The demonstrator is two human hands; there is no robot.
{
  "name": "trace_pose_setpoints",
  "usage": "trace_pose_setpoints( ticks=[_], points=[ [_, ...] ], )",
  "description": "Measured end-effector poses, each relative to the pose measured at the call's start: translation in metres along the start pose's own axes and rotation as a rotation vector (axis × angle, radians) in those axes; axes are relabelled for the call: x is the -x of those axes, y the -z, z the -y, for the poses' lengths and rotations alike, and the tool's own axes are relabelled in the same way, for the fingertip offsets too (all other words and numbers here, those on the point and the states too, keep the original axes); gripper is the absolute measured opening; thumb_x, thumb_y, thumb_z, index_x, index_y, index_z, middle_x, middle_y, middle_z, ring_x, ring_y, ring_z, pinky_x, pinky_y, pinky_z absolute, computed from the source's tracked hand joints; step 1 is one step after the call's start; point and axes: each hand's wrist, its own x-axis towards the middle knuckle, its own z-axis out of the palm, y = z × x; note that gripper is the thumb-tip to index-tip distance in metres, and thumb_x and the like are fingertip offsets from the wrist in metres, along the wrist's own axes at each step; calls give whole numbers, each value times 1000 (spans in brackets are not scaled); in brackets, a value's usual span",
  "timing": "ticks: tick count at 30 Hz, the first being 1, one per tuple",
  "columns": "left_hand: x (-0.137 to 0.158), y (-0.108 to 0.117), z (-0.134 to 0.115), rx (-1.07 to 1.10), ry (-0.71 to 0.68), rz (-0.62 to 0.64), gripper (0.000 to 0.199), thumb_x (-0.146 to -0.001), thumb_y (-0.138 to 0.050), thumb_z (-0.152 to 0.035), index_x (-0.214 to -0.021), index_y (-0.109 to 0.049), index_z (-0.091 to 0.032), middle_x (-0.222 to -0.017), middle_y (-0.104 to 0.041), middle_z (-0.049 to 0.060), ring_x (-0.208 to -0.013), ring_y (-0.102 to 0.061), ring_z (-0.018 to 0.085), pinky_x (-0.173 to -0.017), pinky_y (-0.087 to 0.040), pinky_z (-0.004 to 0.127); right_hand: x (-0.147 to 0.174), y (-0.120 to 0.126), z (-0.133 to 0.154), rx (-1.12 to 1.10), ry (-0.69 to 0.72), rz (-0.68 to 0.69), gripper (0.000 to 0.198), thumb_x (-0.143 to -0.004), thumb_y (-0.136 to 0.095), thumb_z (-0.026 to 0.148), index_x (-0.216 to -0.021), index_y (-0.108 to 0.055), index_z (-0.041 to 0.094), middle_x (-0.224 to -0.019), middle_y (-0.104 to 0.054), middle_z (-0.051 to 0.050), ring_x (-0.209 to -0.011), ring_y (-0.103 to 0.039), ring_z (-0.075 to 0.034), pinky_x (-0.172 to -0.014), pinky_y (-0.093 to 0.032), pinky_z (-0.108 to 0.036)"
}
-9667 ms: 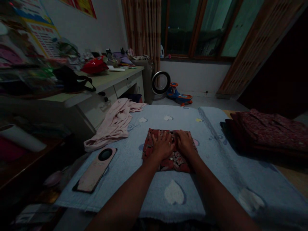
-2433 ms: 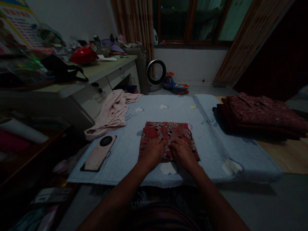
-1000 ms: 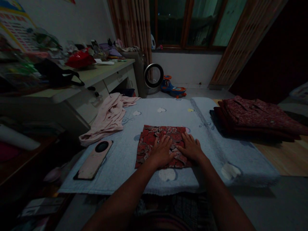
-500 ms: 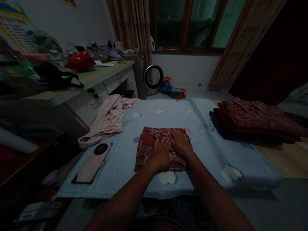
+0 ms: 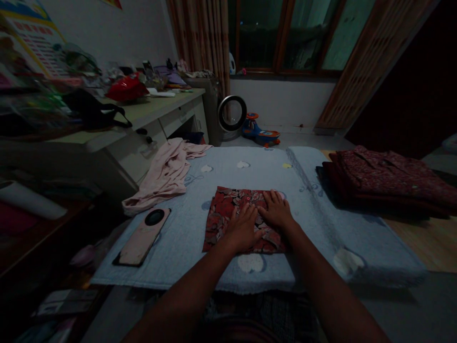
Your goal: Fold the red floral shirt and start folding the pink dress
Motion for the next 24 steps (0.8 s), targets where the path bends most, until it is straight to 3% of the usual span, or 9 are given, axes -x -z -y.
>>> trace_pose_setpoints(
  ticks=[3,5,8,11,18,24],
  points=[
    [0,0,0,13,7,6,77,-94,-42,-55,-157,-24,-16,-165,-21,10,-154,-8,28,-123,-7,58,-3,8,2,-18,-53,13,76,-91,-50,57,-155,-32,20,-163,-22,-18,-149,-19,-39,-115,-19,-60],
    [0,-2,1,28,16,3,79,-93,-43,-52,-158,-19,-15,-166,-16,11,-154,-7,27,-124,-7,57,-4,12,8,-22,-59,-35,71,-90,-54,47,-151,-39,15,-160,-28,-20,-148,-23,-40,-115,-20,-59],
    [-1,-7,2,57,34,-24,89,-88,-51,-44,-159,-7,-12,-167,-7,14,-154,-5,27,-124,-9,54,-2,12,24,-104,27,-154,59,-92,-47,27,-147,-42,7,-157,-35,-21,-147,-29,-31,-119,-23,-47],
    [-2,-10,3,110,46,-75,104,-81,-58,-36,-157,7,-9,-166,1,19,-154,-2,29,-124,-12,53,1,0,37,-285,150,-231,53,-93,-36,17,-145,-44,7,-151,-45,-18,-140,-41,-22,-117,-30,-37],
    [-3,-9,4,269,20,-272,126,-73,-70,-27,-151,27,-9,-164,8,27,-153,5,33,-123,-18,52,-1,-33,30,-430,299,-306,53,-87,-38,12,-139,-50,11,-143,-54,-16,-132,-49,-22,-114,-35,-41],
    [-1,-4,9,429,2,-297,138,-65,-79,-24,-151,27,-11,-164,3,28,-154,-1,33,-124,-19,50,1,-30,32,-391,320,-258,45,-93,-44,24,-135,-54,12,-142,-54,-17,-134,-46,-24,-116,-30,-45]
  ],
)
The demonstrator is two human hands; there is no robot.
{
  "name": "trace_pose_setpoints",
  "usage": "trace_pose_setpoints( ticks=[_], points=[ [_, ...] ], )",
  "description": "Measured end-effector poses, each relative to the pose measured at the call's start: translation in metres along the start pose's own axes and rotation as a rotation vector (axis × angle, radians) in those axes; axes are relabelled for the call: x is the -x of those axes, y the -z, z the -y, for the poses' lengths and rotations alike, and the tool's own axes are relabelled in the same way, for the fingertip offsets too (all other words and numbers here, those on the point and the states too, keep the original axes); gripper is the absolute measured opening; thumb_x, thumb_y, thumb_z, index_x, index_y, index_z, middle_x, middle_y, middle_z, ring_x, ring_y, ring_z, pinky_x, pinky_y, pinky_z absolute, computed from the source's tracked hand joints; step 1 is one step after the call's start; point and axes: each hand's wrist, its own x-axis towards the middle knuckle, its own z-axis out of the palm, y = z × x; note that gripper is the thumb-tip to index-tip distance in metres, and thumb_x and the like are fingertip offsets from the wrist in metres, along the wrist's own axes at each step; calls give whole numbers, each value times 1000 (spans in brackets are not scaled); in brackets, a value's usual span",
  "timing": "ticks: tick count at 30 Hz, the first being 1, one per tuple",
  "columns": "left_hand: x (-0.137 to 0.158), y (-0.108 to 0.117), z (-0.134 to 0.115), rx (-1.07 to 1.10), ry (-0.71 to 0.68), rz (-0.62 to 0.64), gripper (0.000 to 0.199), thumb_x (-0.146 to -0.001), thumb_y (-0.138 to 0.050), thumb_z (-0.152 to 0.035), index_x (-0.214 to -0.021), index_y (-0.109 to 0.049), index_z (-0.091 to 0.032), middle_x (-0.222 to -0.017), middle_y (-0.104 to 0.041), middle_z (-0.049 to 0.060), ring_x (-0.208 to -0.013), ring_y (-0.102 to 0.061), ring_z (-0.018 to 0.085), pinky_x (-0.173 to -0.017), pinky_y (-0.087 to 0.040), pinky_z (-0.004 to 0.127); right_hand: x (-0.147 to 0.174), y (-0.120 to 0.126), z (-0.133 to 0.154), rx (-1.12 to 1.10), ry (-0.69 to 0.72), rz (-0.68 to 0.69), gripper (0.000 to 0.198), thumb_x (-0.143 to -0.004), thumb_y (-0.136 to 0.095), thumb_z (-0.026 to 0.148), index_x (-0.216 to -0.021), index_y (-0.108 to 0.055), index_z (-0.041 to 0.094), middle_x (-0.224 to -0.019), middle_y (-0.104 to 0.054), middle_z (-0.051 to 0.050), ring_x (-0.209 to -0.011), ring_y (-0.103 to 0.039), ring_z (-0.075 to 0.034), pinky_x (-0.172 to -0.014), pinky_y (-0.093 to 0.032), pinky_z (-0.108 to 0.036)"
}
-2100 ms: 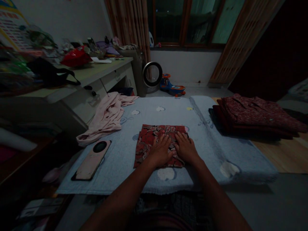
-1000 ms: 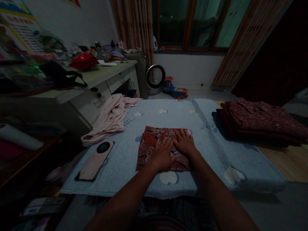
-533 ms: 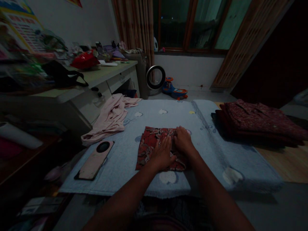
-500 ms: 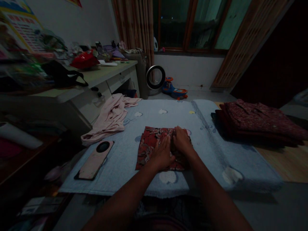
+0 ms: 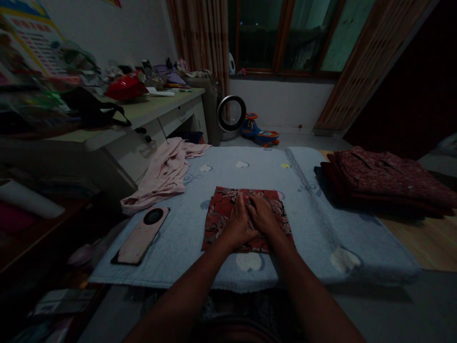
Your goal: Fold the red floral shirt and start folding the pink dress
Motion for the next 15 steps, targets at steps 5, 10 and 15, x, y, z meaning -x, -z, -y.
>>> trace_pose_setpoints(
  ticks=[5,10,15],
  points=[
    [2,18,3,159,36,125,131,-70,-73,-19,-151,30,-17,-165,1,25,-154,-6,30,-122,-25,49,3,4,9,28,-30,28,54,-94,-50,38,-141,-48,11,-148,-49,-19,-140,-40,-27,-117,-27,-47],
    [5,44,3,54,78,23,82,-76,-50,-2,-151,-23,-19,-154,-38,15,-143,-38,22,-117,-35,45,4,1,7,30,-14,-1,61,-91,-55,39,-144,-44,11,-147,-49,-18,-140,-40,-27,-117,-27,-47],
    [16,52,-5,-263,109,112,22,-82,-49,-5,-90,-66,-18,-106,-65,8,-105,-61,23,-98,-48,40,5,1,10,65,-41,28,59,-96,-44,41,-145,-44,8,-150,-46,-18,-142,-37,-27,-119,-25,-46]
  ],
)
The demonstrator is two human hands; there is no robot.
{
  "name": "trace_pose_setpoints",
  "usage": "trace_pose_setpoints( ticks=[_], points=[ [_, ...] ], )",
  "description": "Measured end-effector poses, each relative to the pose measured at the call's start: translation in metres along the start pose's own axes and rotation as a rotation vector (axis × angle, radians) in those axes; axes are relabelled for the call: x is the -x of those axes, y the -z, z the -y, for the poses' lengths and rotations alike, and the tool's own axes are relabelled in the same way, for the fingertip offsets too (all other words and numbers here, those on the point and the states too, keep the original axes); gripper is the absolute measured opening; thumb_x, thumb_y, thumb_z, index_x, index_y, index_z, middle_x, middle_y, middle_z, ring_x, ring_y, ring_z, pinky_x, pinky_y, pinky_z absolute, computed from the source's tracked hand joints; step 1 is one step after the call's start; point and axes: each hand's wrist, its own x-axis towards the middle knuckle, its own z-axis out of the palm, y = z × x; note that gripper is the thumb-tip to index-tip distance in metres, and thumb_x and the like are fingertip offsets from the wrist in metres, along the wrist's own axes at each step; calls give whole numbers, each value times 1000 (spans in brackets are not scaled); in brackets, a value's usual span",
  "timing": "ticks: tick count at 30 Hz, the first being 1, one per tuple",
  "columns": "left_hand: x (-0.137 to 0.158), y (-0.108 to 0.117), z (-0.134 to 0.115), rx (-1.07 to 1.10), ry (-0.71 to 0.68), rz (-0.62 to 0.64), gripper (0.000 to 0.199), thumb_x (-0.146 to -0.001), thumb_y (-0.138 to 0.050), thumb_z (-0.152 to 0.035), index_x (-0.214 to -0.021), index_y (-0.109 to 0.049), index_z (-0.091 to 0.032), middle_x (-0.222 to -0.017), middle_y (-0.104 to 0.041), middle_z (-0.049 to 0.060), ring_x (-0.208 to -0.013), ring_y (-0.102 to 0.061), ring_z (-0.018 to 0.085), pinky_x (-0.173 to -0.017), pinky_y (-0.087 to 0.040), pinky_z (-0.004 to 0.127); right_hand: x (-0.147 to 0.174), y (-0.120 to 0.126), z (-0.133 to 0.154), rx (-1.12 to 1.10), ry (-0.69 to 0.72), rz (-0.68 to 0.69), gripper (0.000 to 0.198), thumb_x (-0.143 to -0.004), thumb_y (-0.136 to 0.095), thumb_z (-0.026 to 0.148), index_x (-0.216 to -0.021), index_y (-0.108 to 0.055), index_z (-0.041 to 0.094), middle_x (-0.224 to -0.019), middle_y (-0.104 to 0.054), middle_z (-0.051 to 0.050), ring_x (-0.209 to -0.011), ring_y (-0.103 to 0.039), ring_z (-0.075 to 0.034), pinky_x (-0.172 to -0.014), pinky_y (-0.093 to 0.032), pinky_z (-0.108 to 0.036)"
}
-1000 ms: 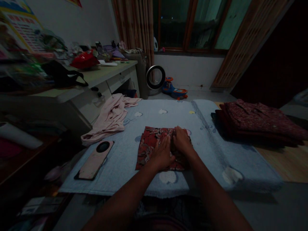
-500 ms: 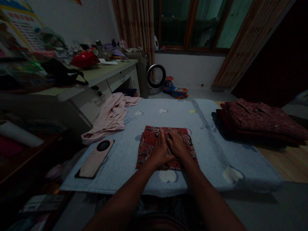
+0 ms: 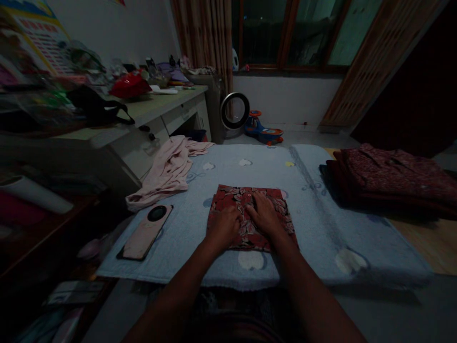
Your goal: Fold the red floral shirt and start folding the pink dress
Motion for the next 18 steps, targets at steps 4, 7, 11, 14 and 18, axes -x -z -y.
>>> trace_pose_setpoints(
  ticks=[4,7,11,14,18],
  points=[
    [8,-6,-2,-69,-72,34,19,-86,-52,-10,-95,-67,-19,-106,-67,7,-103,-61,23,-96,-47,38,3,4,8,85,-31,54,68,-96,-43,46,-153,-34,9,-159,-32,-17,-148,-26,-28,-120,-21,-46],
    [5,-3,-3,-77,-64,77,18,-87,-52,-12,-95,-67,-19,-106,-68,7,-101,-62,22,-93,-48,35,5,7,16,195,-54,65,72,-97,-42,45,-159,-19,17,-167,-12,-11,-153,-11,-30,-120,-19,-51],
    [-13,7,-4,-152,-14,79,24,-91,-46,-13,-98,-68,-18,-108,-69,9,-105,-63,23,-94,-49,37,5,9,20,319,-19,161,61,-100,-35,44,-158,-24,27,-167,-7,-2,-153,-6,-29,-120,-13,-55],
    [-30,4,6,-221,-59,-40,37,-93,-41,-13,-125,-60,-16,-135,-61,11,-130,-51,23,-111,-39,41,4,8,20,338,-2,209,60,-101,-31,45,-158,-26,26,-167,-13,0,-153,-10,-28,-120,-12,-56],
    [-44,-12,28,-325,-52,4,52,-100,-35,-27,-150,-37,-14,-160,-35,12,-150,-26,26,-121,-23,48,4,9,21,338,-11,221,60,-101,-30,44,-158,-26,23,-165,-18,-1,-152,-13,-27,-121,-10,-56]
  ],
)
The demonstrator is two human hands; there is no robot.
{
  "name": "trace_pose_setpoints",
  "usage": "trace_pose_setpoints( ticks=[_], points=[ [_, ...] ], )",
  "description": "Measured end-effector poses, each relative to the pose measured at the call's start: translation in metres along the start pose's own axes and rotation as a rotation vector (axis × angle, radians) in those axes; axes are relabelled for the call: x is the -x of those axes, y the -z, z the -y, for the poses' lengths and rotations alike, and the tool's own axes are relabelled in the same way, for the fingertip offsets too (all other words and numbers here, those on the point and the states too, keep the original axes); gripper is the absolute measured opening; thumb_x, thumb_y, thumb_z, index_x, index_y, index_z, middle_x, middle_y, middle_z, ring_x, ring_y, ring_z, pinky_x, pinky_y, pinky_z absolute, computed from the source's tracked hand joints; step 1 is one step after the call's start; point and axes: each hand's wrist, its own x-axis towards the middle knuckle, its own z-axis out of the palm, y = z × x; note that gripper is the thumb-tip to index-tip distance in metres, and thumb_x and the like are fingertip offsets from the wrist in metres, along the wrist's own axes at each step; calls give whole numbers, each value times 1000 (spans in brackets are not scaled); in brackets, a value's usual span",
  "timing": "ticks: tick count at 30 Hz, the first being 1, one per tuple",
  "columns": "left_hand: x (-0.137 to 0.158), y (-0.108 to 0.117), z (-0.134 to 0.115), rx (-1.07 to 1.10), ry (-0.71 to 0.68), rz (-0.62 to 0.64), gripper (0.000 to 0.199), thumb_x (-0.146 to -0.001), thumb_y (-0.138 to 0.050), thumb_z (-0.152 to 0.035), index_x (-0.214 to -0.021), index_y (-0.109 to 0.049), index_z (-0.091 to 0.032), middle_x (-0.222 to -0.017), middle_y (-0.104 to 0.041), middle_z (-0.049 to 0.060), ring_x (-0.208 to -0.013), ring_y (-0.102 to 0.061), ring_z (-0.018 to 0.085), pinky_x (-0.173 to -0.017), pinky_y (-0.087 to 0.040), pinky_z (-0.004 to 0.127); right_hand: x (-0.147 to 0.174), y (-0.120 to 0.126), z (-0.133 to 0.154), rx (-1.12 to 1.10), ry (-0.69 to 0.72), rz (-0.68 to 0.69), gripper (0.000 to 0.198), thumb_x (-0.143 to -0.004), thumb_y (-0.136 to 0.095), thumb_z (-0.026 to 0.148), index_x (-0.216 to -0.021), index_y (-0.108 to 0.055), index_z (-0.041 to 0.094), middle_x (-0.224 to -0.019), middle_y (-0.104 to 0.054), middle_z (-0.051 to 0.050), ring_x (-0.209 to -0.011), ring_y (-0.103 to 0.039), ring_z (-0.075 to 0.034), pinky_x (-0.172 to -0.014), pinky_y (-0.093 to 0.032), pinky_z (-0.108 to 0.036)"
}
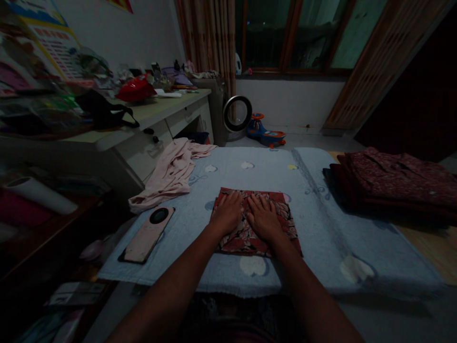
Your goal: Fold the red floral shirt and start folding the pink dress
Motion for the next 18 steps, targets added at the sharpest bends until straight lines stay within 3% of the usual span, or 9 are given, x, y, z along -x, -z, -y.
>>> trace_pose_setpoints(
  ticks=[3,6,12,15,18],
  points=[
    [-1,-11,6,-51,27,85,57,-101,-32,-38,-154,-32,-17,-162,-30,10,-151,-23,24,-122,-22,48,0,2,1,-3,-3,12,61,-101,-30,43,-158,-27,23,-165,-19,-2,-152,-14,-27,-121,-10,-56],
    [-1,-15,6,-87,62,90,60,-101,-32,-47,-155,-30,-21,-164,-27,8,-152,-21,25,-122,-20,49,0,3,2,-1,-1,17,61,-100,-31,43,-157,-27,23,-165,-20,-2,-152,-14,-27,-121,-10,-55],
    [-4,-17,7,-77,193,94,68,-95,-38,-62,-155,-32,-31,-165,-22,9,-151,-18,39,-119,-19,57,0,1,1,4,9,3,61,-100,-31,43,-157,-28,23,-165,-20,-2,-152,-14,-27,-121,-10,-55],
    [-11,-10,5,-83,230,76,62,-96,-36,-59,-151,-41,-29,-162,-32,10,-148,-24,41,-117,-20,63,0,2,1,-12,2,16,60,-100,-31,42,-157,-28,23,-165,-20,0,-152,-15,-27,-121,-10,-56],
    [-21,-1,4,-110,178,-51,53,-101,-30,-44,-146,-46,-21,-157,-40,11,-147,-29,33,-119,-21,57,0,2,1,-23,-6,23,60,-100,-30,42,-158,-27,25,-165,-19,0,-152,-14,-27,-120,-10,-56]
  ],
)
